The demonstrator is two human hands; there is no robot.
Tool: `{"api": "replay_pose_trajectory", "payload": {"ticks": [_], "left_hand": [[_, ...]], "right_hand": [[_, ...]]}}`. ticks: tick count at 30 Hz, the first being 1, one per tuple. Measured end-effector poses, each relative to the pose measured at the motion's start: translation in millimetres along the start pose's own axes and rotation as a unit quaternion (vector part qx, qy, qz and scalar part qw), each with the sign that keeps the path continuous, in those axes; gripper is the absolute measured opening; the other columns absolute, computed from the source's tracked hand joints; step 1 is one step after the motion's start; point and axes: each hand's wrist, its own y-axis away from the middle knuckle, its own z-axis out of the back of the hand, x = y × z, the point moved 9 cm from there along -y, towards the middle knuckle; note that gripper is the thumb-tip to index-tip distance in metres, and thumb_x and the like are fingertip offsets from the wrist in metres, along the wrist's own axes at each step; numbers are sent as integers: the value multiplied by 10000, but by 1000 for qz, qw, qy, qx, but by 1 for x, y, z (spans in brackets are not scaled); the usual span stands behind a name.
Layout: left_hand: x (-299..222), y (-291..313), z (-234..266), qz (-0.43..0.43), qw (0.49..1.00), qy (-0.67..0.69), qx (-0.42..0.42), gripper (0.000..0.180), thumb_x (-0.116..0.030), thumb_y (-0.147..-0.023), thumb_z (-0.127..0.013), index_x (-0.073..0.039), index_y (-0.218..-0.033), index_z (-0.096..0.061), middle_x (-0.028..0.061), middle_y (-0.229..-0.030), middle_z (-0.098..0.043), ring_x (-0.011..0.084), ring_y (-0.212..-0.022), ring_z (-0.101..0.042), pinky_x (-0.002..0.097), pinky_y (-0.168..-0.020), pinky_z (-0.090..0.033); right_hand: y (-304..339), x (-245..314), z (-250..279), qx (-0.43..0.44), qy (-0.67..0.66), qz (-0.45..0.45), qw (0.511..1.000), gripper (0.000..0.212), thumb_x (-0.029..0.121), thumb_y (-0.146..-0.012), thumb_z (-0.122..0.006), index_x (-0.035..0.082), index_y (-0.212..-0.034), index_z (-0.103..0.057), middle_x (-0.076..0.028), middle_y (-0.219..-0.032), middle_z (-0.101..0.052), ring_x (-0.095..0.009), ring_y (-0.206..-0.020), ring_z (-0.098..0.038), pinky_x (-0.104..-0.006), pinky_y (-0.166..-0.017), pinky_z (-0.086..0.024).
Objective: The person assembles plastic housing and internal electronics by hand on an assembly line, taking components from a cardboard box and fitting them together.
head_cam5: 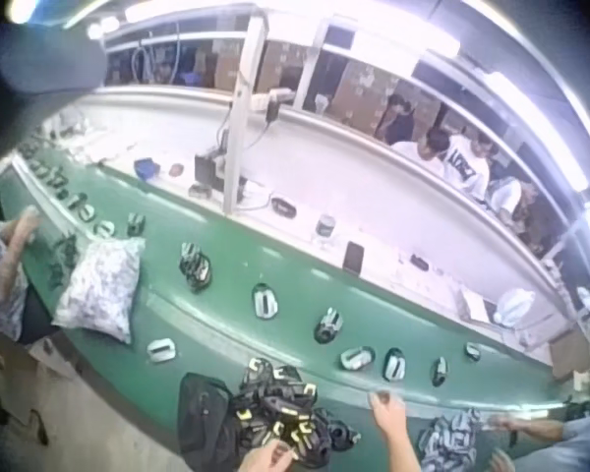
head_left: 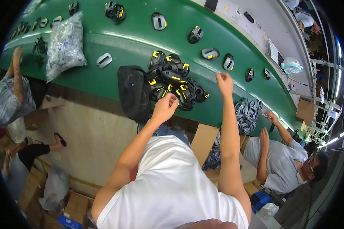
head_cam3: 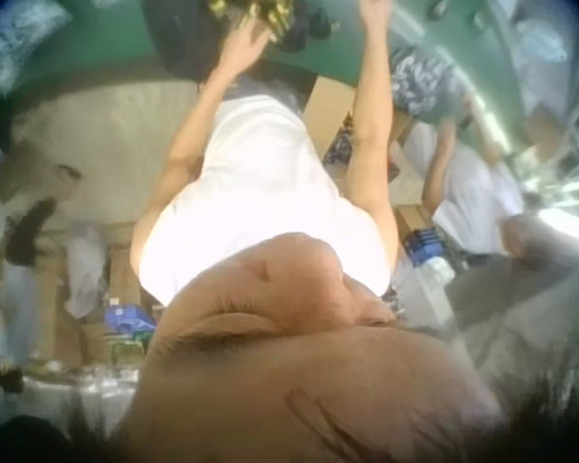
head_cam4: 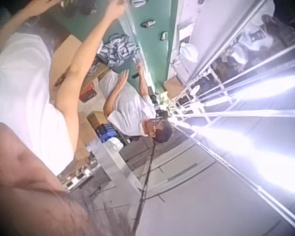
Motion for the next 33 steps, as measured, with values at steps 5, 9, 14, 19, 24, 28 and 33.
{"api": "replay_pose_trajectory", "payload": {"ticks": [5,9,14,19,24,28,33], "left_hand": [[2,7,-18,-12,999,16,37,188,-187,-825,-570,-13,-893,-542,120,-749,-628,241,-680,-626,350,-627,-485],[4,-8,-35,-5,995,-39,92,179,-195,-814,-573,-21,-852,-553,117,-735,-632,262,-680,-628,355,-618,-482],[-23,-23,-51,-37,990,-83,107,212,-190,-839,-567,12,-900,-550,110,-740,-617,199,-672,-613,298,-630,-476],[-70,-54,-83,-152,966,-191,88,204,-146,-801,-578,-5,-945,-544,107,-768,-599,250,-720,-599,335,-669,-473],[-81,-85,-161,-315,814,-463,155,412,-135,-724,-631,-57,-1105,-496,131,-1137,-491,327,-1121,-431,434,-886,-384],[-42,-90,-211,-308,666,-592,332,688,-215,-646,-742,-109,-1249,-428,136,-1320,-364,361,-1287,-257,486,-1030,-267],[-14,-90,-226,-272,624,-622,387,808,-289,-610,-779,-123,-1295,-383,150,-1351,-324,383,-1302,-218,499,-1051,-226]], "right_hand": [[44,-61,-39,179,12,2,984,573,321,-668,-720,14,-1118,-539,-190,-1000,-605,-344,-943,-573,-399,-885,-416],[69,-36,-66,224,70,178,956,752,246,-614,-757,47,-1257,-422,-202,-1220,-447,-378,-1128,-434,-416,-950,-375],[70,-35,-54,157,-7,185,970,626,217,-635,-761,57,-1175,-488,-147,-1105,-518,-324,-1024,-517,-395,-862,-433],[57,-64,-34,126,-156,111,973,453,175,-678,-730,40,-1070,-548,-134,-1022,-549,-310,-934,-561,-372,-805,-463],[72,-106,22,-35,-148,122,981,315,143,-719,-672,36,-999,-576,-138,-975,-567,-335,-947,-543,-385,-841,-431],[135,-249,82,-197,-63,-90,974,441,246,-710,-699,0,-1046,-551,-175,-1006,-551,-348,-970,-536,-394,-821,-434],[167,-295,53,-197,2,-292,936,819,446,-660,-725,-21,-1236,-377,-248,-1150,-423,-416,-1011,-484,-437,-835,-429]]}}
